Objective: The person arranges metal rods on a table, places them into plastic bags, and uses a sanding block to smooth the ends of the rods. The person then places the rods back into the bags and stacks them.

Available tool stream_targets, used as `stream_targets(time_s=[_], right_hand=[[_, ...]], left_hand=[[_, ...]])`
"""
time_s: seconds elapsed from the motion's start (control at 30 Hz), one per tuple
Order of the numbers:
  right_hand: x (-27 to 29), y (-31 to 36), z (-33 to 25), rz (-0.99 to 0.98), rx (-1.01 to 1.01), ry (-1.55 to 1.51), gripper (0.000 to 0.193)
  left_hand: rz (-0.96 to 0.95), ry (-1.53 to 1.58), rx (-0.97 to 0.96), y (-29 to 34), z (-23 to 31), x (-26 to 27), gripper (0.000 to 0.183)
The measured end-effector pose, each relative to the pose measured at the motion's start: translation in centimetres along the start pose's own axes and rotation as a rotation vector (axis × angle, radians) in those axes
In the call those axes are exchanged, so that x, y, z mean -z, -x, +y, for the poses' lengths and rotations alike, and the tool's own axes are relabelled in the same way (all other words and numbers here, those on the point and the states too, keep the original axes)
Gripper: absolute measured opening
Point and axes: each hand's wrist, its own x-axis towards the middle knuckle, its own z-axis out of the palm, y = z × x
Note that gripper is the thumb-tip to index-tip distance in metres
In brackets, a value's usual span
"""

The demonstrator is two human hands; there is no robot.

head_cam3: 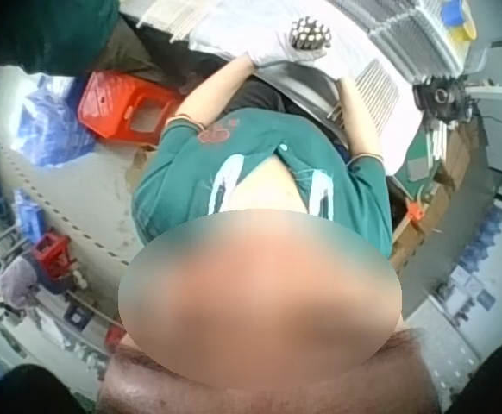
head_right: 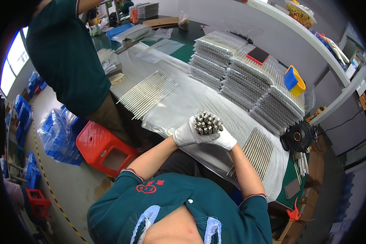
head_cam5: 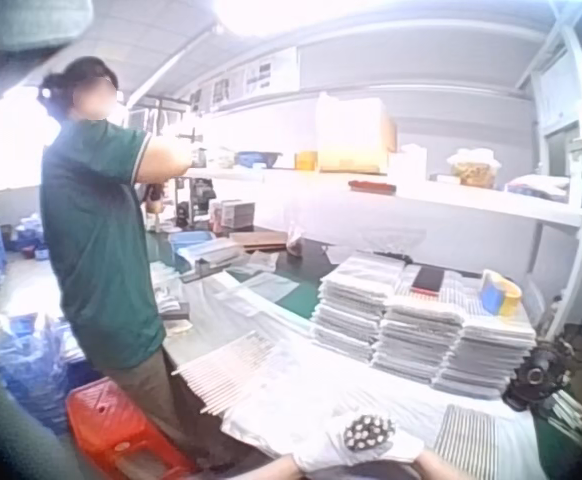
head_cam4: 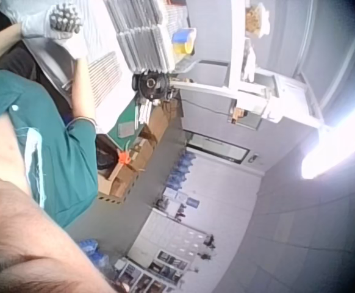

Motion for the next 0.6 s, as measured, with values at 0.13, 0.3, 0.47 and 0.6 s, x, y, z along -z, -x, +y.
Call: stream_targets(time_s=[0.13,0.3,0.47,0.6], right_hand=[[0.3,-0.2,0.6,-0.038,0.042,0.063,0.071],[0.3,0.2,2.0,0.043,0.129,0.253,0.069],[-1.2,-1.4,0.2,0.320,0.418,0.610,0.063],[-0.4,-2.9,1.8,0.324,0.406,0.721,0.063]], left_hand=[[0.009,0.022,0.014,0.1,0.0,-0.1,0.040],[0.103,0.086,0.058,-0.8,0.4,0.1,0.037],[0.114,0.380,0.312,-2.0,0.0,0.3,0.037],[0.097,0.533,0.368,-3.0,-0.7,0.1,0.037]])
